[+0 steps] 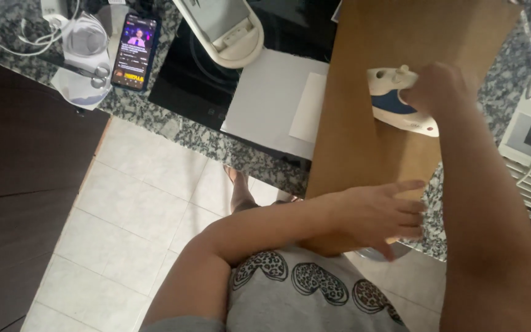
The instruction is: Iron a brown paper bag on a counter to smooth it or apply a transfer
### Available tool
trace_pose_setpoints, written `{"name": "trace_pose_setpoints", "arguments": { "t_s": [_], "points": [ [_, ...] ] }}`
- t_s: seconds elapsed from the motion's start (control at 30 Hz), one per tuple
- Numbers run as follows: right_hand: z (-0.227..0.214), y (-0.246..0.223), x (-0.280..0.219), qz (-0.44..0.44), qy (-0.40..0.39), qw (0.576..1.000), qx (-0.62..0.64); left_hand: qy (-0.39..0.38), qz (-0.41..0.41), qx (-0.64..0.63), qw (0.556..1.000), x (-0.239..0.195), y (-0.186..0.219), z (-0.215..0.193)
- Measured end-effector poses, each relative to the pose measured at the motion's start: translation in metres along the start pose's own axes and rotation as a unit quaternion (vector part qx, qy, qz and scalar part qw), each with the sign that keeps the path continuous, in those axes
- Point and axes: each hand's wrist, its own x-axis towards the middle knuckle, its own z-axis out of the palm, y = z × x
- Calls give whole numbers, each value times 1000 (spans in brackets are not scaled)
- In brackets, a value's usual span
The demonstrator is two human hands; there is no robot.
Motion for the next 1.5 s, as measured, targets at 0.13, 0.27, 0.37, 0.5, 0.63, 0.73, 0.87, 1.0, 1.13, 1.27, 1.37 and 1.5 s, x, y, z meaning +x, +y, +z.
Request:
{"name": "trace_pose_setpoints", "arguments": {
  "t_s": [0.13, 0.27, 0.37, 0.5, 0.63, 0.73, 0.87, 1.0, 1.13, 1.27, 1.37, 1.5],
  "points": [
    [11, 7, 11, 4, 2, 1000, -7, -131, -31, -91, 987, 1, -4, -35],
    [45, 23, 45, -41, 42, 998, -38, -98, -135, -45, 985, -29, 0, -70],
    [22, 18, 24, -33, 38, 998, -30, -243, -352, -82, 900, -51, -3, -127],
    [5, 9, 6, -7, 22, 1000, 0, -334, -532, -18, 778, -83, -9, -150],
    [4, 8, 1, -24, 26, 999, -7, -329, -487, 27, 809, -111, -43, -105],
    [-1, 7, 2, -17, 27, 999, -12, -237, -481, 39, 843, -140, -64, -63],
    [0, 6, 2, -8, 13, 1000, 6, -196, -484, 45, 851, -162, -73, -33],
    [1, 7, 0, -13, 13, 1000, 16, -226, -493, 29, 840, -175, -79, -18],
    [7, 11, 6, -26, 37, 999, 3, -250, -510, 13, 823, -168, -82, -28],
    [4, 10, 4, -30, 26, 999, 5, -284, -541, -38, 791, -163, -86, -35],
    [5, 11, 9, -25, 21, 999, -7, -286, -541, -34, 790, -163, -88, -34],
    [5, 12, 9, -23, 8, 1000, -6, -270, -529, -17, 804, -178, -91, -16]
  ]
}}
